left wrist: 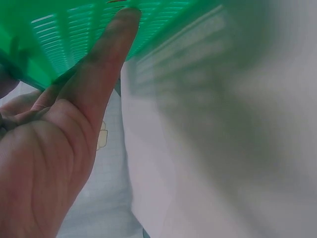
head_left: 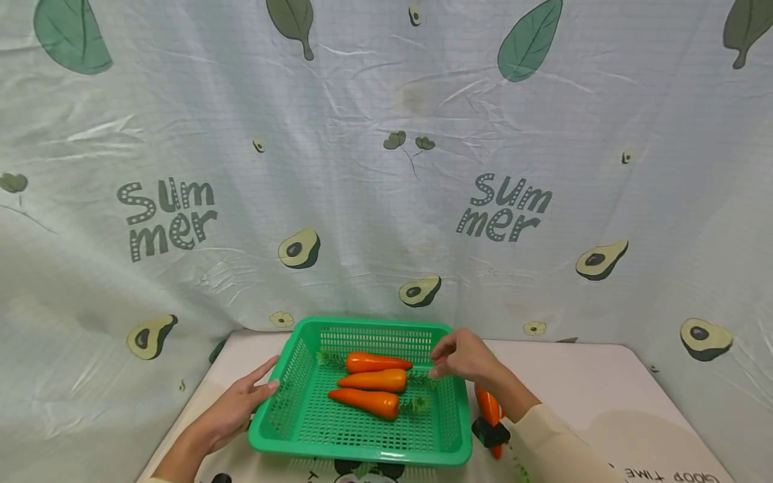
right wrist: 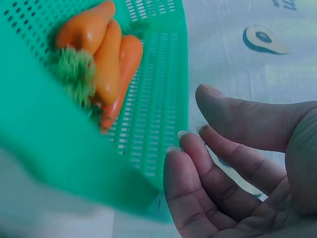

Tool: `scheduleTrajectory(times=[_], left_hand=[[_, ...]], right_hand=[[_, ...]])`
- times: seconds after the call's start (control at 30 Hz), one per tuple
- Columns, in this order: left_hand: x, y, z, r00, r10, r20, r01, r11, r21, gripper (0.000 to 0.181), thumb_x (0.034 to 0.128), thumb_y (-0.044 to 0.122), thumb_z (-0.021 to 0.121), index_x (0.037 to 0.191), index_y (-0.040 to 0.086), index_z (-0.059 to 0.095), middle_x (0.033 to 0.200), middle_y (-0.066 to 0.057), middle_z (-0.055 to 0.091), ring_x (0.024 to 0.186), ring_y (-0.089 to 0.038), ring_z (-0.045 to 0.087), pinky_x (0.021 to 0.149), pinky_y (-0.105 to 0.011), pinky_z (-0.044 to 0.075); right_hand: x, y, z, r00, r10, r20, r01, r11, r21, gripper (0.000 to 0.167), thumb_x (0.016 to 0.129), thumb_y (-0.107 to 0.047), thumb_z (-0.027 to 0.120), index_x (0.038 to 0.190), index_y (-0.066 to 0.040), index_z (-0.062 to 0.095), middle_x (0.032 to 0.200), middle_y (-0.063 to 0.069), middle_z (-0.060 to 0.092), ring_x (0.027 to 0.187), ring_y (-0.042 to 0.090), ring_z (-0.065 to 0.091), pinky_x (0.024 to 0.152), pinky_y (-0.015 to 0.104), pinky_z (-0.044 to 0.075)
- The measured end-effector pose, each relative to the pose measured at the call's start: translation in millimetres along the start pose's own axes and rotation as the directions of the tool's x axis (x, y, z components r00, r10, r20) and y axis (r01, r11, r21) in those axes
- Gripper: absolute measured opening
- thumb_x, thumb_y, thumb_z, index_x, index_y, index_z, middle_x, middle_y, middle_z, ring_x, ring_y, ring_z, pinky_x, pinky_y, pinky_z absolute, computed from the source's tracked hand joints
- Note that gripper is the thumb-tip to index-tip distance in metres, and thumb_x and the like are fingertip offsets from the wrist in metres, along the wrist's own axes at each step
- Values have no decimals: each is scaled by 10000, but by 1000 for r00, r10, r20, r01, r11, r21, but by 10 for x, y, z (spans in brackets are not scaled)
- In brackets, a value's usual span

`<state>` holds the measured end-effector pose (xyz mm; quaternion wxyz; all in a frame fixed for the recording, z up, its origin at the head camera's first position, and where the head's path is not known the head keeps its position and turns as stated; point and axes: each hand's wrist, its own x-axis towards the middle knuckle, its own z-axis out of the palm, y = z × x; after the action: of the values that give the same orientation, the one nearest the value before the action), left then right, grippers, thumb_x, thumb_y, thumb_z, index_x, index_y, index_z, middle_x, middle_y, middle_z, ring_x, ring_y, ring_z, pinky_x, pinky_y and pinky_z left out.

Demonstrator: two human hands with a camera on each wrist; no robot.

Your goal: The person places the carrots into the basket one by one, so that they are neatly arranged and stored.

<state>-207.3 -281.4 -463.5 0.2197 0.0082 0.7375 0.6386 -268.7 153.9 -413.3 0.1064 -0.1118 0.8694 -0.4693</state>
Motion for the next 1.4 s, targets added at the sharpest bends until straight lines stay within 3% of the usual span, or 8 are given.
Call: scheduleTrajectory(times=[0.37, 0.63, 0.8, 1.13, 1.4], left_hand=[[-41, -15, 6, 999, 37, 18, -36, 999, -12, 815, 1128, 344, 466, 1677, 114, -91, 1504, -415, 419, 1140, -276, 705, 879, -498, 616], [-30, -2, 12, 1000, 22, -4, -22, 1000, -12, 797, 1129, 328, 467, 1681, 114, -67, 1490, -402, 443, 1139, -273, 708, 882, -494, 618], [-21, -3, 9, 1000, 15, -4, -15, 1000, -14, 795, 1129, 325, 467, 1683, 122, -66, 1463, -389, 478, 1131, -278, 710, 882, -501, 617], [-9, -22, -10, 1000, 23, 13, -23, 1000, -20, 787, 1133, 318, 456, 1682, 125, -73, 1450, -381, 496, 1112, -271, 719, 873, -498, 621], [-7, -30, -14, 1000, 26, 15, -26, 999, -22, 789, 1134, 319, 454, 1681, 123, -81, 1505, -400, 440, 1144, -274, 709, 894, -490, 615]], right_hand=[[-160, 215, -184, 999, 16, -32, -15, 999, 32, 248, 786, -26, 866, 1004, 33, 764, 903, 97, 724, 837, 202, 643, 788, 429, 582], [-287, 406, -321, 998, 36, -49, -35, 999, 22, 173, 800, -33, 843, 949, -1, 761, 851, 67, 710, 799, 198, 633, 752, 407, 584], [-386, 537, -374, 999, 39, -35, -38, 999, 31, 199, 814, -17, 827, 994, 29, 755, 910, 94, 729, 821, 196, 640, 747, 390, 575], [-588, 888, -417, 986, 155, -53, -152, 987, 61, 275, 821, -25, 828, 1063, 67, 734, 945, 93, 728, 863, 202, 654, 777, 347, 592], [-680, 1042, -368, 959, 238, -153, -236, 971, 35, 261, 817, -43, 844, 1043, 41, 744, 927, 55, 741, 867, 190, 647, 767, 322, 574]])
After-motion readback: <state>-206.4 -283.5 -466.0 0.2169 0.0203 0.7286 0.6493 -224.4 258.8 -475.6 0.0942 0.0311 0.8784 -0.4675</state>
